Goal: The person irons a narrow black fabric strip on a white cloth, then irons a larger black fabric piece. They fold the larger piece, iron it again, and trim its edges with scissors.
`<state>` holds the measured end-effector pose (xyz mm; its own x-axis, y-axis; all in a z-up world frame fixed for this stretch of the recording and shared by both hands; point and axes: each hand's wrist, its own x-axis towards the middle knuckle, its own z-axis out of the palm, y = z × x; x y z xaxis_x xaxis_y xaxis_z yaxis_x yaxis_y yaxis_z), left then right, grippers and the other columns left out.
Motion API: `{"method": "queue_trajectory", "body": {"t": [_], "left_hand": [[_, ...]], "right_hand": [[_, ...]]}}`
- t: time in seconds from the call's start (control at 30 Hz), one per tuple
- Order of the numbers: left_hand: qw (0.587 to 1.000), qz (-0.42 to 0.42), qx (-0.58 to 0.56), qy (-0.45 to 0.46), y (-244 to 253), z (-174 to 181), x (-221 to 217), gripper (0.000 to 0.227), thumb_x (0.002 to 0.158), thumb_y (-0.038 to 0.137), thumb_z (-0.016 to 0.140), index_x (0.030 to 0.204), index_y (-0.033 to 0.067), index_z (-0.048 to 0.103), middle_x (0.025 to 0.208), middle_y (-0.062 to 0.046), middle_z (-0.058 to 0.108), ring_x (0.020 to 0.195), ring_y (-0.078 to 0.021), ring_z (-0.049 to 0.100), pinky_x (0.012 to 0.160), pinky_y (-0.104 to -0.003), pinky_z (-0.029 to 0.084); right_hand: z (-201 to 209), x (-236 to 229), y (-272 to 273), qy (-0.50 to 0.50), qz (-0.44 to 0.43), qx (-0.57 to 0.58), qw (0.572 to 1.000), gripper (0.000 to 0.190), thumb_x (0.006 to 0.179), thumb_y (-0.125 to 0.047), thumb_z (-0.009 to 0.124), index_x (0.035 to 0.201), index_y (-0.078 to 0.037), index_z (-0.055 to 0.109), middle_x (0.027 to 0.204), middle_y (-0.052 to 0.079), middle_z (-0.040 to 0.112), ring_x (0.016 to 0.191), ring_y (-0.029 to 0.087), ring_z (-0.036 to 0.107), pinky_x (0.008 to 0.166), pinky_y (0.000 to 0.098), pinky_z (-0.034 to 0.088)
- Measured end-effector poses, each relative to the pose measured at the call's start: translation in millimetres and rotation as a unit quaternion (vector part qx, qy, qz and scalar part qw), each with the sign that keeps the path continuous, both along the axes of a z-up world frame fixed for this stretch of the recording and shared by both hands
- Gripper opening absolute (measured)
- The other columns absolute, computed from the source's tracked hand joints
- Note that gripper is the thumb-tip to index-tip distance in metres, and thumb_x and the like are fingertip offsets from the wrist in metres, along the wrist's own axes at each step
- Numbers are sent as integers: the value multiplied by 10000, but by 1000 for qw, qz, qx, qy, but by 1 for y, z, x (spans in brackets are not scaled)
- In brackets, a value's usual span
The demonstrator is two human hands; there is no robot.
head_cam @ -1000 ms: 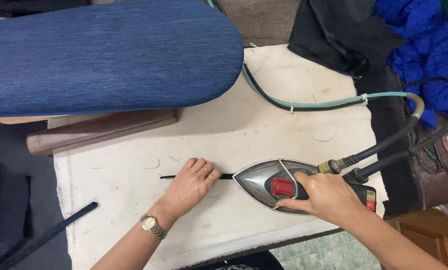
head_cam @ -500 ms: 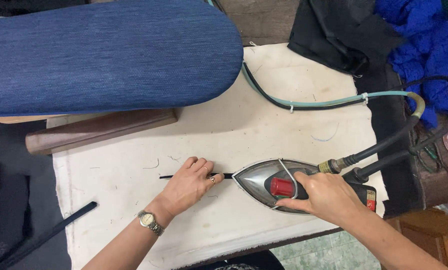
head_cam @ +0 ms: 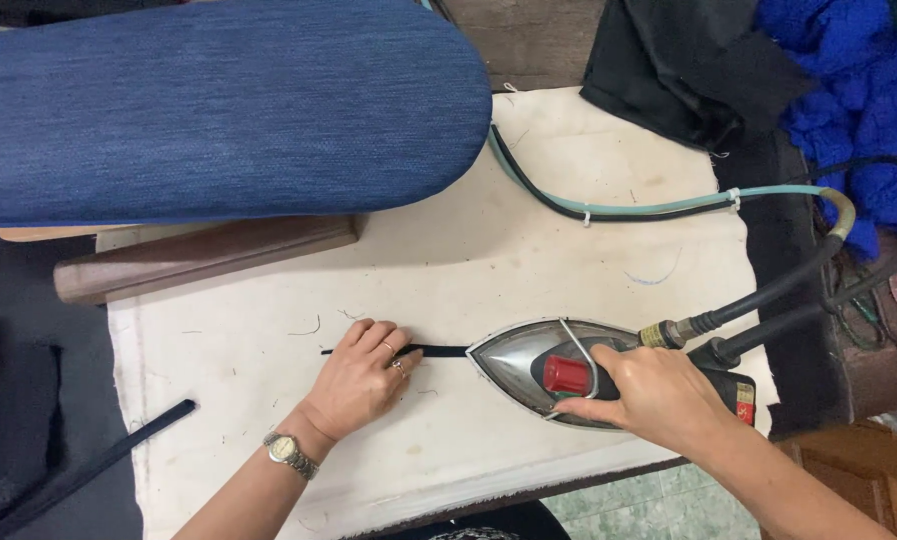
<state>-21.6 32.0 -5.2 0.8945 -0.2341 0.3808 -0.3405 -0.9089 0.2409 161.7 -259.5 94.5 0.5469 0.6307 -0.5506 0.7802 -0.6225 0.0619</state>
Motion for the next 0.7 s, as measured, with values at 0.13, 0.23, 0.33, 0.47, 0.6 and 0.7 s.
{"method": "queue_trajectory", "body": {"t": [0.13,0.23,0.33,0.47,0.6,0.7], "left_hand": [[997,51,-48,24,-13,11,0,225,825,259,612,915,79,713,969,-83,602,867,-280,535,787,-423,397],[982,165,-92,-9,-24,3,4,231,881,304,693,706,154,690,855,-1,566,800,-233,502,749,-393,366],[962,248,-117,-1,-31,-10,7,284,821,328,744,614,158,649,802,40,554,802,-228,501,767,-403,361],[945,289,-133,82,-29,-18,9,218,753,385,778,637,220,694,836,74,553,856,-206,499,771,-399,336],[929,291,-149,176,-25,-15,9,143,730,351,781,733,224,716,922,61,568,902,-215,512,781,-402,342],[911,317,-112,238,-24,-11,14,317,714,377,802,945,206,667,986,20,547,930,-231,532,799,-404,359]], "right_hand": [[2,0,1,0,8,1,1000,727,714,-870,603,798,-155,502,459,30,543,492,314,552,480,427,449],[2,0,1,8,-1,-6,1000,726,724,-865,610,772,-152,480,448,15,512,472,295,514,478,410,440],[1,-1,0,-1,-1,6,1000,723,714,-864,616,756,-156,480,473,36,544,515,324,553,505,431,453],[0,0,0,3,0,12,1000,712,710,-859,615,794,-160,507,523,66,594,577,351,597,531,460,467],[-2,1,-2,0,7,17,1000,723,716,-860,620,759,-152,481,458,33,525,490,321,532,487,434,444],[1,0,0,3,8,18,1000,716,729,-851,616,747,-149,473,451,25,519,472,304,523,479,422,439]]}}
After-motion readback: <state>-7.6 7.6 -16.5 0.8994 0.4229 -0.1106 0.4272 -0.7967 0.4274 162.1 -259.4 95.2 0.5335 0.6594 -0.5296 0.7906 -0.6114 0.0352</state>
